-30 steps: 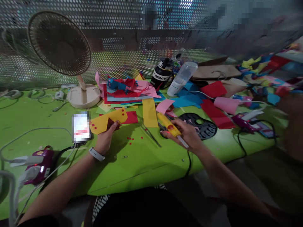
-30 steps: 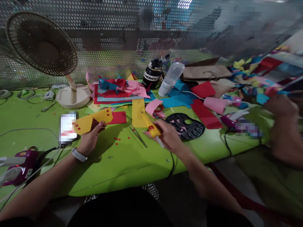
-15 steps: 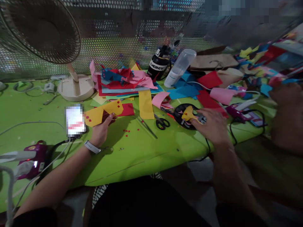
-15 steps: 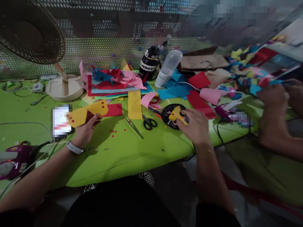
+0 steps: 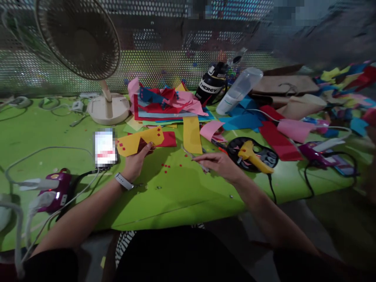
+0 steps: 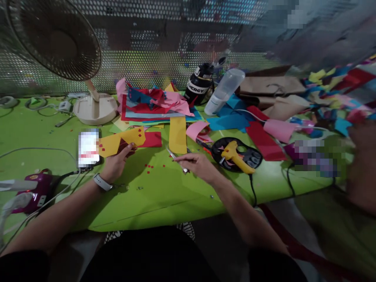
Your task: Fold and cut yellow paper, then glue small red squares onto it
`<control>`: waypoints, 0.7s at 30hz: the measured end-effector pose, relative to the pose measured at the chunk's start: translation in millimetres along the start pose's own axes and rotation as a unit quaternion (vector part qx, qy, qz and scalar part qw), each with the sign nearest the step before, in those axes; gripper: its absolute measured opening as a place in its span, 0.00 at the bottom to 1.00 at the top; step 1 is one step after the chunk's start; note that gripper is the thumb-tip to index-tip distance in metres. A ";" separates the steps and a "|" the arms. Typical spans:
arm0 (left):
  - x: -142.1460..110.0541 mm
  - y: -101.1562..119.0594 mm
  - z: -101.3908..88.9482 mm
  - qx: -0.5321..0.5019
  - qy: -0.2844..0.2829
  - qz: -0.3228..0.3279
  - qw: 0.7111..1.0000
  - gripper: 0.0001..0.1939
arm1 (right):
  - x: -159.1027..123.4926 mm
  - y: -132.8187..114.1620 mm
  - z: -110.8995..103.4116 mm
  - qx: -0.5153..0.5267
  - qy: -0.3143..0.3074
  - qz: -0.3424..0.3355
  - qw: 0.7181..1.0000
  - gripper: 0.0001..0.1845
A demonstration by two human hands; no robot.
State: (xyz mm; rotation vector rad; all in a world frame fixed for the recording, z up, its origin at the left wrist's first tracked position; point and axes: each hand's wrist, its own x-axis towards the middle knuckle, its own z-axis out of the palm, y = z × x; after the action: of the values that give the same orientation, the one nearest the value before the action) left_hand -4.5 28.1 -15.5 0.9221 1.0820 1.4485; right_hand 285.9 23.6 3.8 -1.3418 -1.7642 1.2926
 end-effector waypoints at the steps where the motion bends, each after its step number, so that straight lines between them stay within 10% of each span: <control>1: -0.2 0.3 0.2 -0.005 0.002 -0.002 1.000 0.15 | 2.7 -4.0 -3.0 0.059 0.007 0.024 0.998 0.14; 7: -1.0 0.0 -0.7 -0.014 0.004 -0.005 1.000 0.13 | 20.4 -26.3 -1.2 0.242 -0.027 -0.009 0.970 0.15; 16: 2.1 -5.4 -4.3 -0.014 0.002 -0.002 1.000 0.14 | 43.8 -39.1 23.5 0.154 0.162 -0.137 0.965 0.16; 21: 1.4 -4.8 -3.3 -0.014 0.015 -0.016 1.000 0.14 | 47.4 -20.3 37.9 0.000 0.150 -0.188 0.971 0.14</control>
State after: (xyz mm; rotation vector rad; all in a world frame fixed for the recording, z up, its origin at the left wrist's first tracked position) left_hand -6.4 29.2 -21.1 0.8619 1.0902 1.4513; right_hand 229.6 53.9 3.1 -1.0687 -1.6984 0.8355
